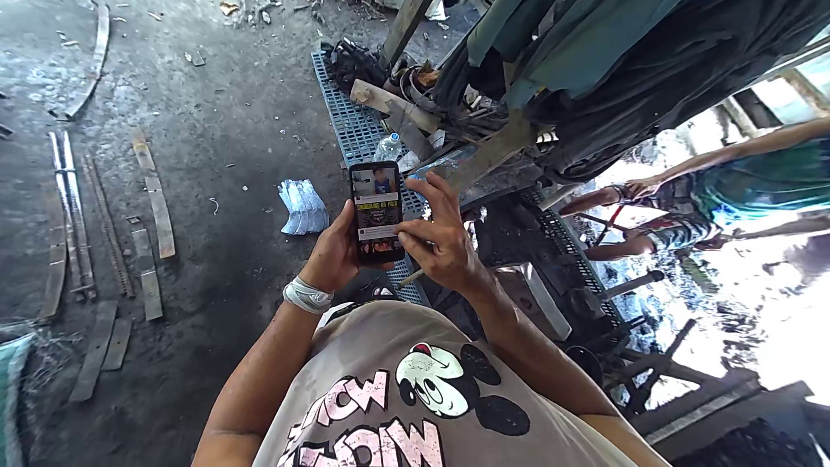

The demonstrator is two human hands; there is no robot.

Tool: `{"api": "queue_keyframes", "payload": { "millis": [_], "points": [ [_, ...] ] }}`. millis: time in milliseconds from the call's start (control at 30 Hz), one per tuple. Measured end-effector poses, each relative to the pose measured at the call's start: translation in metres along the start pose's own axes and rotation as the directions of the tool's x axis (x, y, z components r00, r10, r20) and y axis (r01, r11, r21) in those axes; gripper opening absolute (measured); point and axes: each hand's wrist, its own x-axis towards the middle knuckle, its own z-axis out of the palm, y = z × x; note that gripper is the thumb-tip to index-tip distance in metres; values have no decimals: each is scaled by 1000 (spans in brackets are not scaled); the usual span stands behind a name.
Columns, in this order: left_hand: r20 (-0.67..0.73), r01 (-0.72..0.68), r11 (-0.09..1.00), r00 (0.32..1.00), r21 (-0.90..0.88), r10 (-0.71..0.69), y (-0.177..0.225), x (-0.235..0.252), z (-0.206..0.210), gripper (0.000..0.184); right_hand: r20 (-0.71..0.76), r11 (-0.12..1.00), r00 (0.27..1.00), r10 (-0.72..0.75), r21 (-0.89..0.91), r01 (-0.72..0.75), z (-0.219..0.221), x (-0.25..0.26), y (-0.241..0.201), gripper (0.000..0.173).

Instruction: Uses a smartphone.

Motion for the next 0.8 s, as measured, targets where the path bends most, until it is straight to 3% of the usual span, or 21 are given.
{"api": "queue_keyframes", "payload": {
  "millis": [800],
  "points": [
    [19, -4, 1000, 1000, -23, 4, -1, 0, -8, 72, -40, 1000, 999, -22, -21, 21, -1, 7, -3, 16]
  ]
}}
